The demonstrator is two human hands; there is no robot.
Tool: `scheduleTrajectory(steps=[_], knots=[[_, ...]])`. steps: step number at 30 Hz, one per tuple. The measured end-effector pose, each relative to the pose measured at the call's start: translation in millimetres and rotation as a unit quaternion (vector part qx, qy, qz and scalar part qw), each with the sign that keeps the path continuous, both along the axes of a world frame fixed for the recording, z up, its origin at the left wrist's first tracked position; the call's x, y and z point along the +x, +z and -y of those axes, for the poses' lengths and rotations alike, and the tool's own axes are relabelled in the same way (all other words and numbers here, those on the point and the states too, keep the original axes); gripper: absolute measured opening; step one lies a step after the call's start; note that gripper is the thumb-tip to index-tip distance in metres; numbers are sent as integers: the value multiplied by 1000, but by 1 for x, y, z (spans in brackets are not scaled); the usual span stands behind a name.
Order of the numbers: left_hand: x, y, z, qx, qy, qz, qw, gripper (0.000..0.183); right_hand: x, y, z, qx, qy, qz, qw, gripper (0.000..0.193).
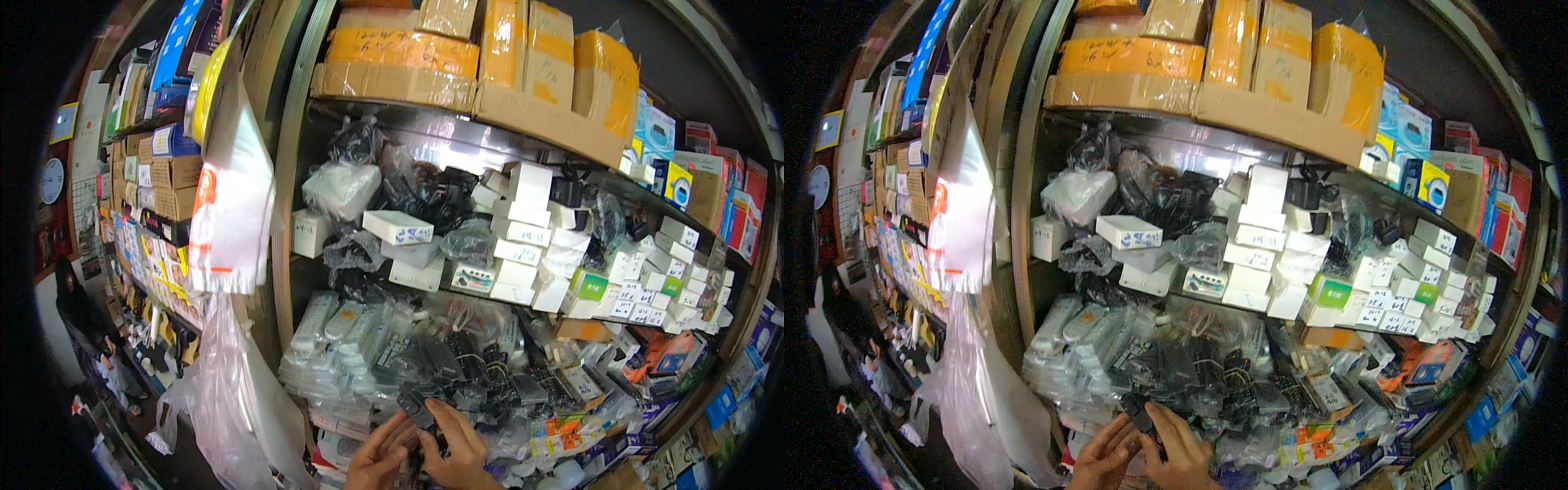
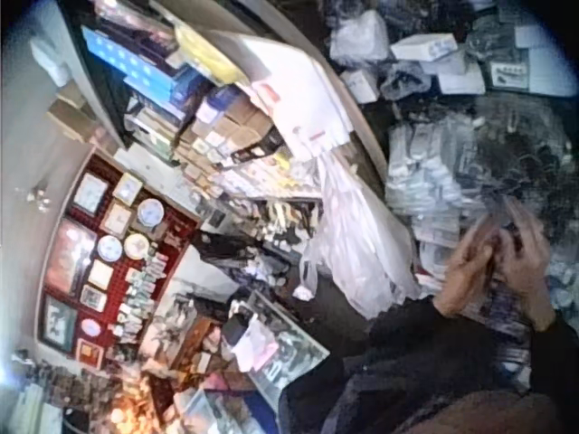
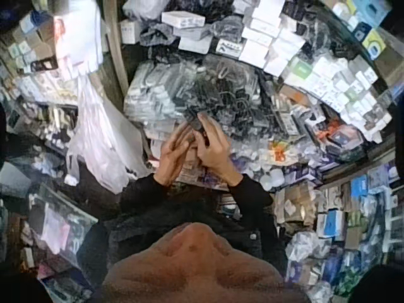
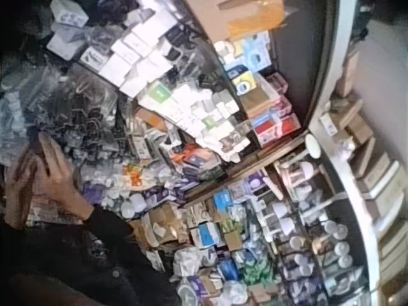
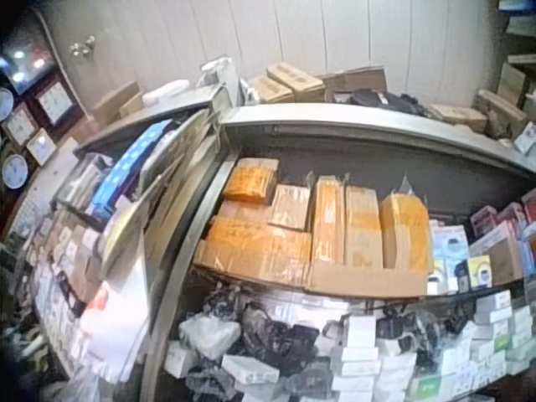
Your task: The person uses a soldering iron on a small electronic component at a cluttered workbench. They then walk to a shelf, select a black power adapter, and return to the bench to continue soldering the component.
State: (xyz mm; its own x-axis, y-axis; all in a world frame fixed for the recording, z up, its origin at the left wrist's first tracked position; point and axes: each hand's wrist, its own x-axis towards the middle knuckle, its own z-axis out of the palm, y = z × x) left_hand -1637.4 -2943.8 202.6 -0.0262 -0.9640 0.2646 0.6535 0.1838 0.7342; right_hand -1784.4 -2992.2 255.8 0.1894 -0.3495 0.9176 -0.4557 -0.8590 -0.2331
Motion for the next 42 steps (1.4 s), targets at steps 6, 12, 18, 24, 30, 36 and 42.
scheduleTrajectory(steps=[6, 12, 18, 24, 30, 36, 42], knots=[[20, -7, 11, -55, -90, 21, 994, 53, 0, 100, 28, -78, -66, -21, 994, 45], [41, -26, 20, 23, -125, 43, 991, 33, 25, 231, 121, -209, -127, -30, 969, 36], [69, -36, 24, 30, -166, 52, 984, 26, 61, 307, 249, -190, -261, -134, 937, 27], [85, -44, 28, 14, -141, 47, 989, 22, 89, 341, 341, -45, -369, -211, 904, 30], [95, -53, 31, 57, -141, 40, 988, 21, 90, 357, 343, 80, -331, -273, 900, 49], [87, -55, 29, 80, -153, 63, 983, 20, 74, 336, 281, 37, -259, -175, 949, 46], [73, -64, 29, 102, -155, 61, 981, 22, 51, 238, 171, -177, -65, -74, 979, 29]])
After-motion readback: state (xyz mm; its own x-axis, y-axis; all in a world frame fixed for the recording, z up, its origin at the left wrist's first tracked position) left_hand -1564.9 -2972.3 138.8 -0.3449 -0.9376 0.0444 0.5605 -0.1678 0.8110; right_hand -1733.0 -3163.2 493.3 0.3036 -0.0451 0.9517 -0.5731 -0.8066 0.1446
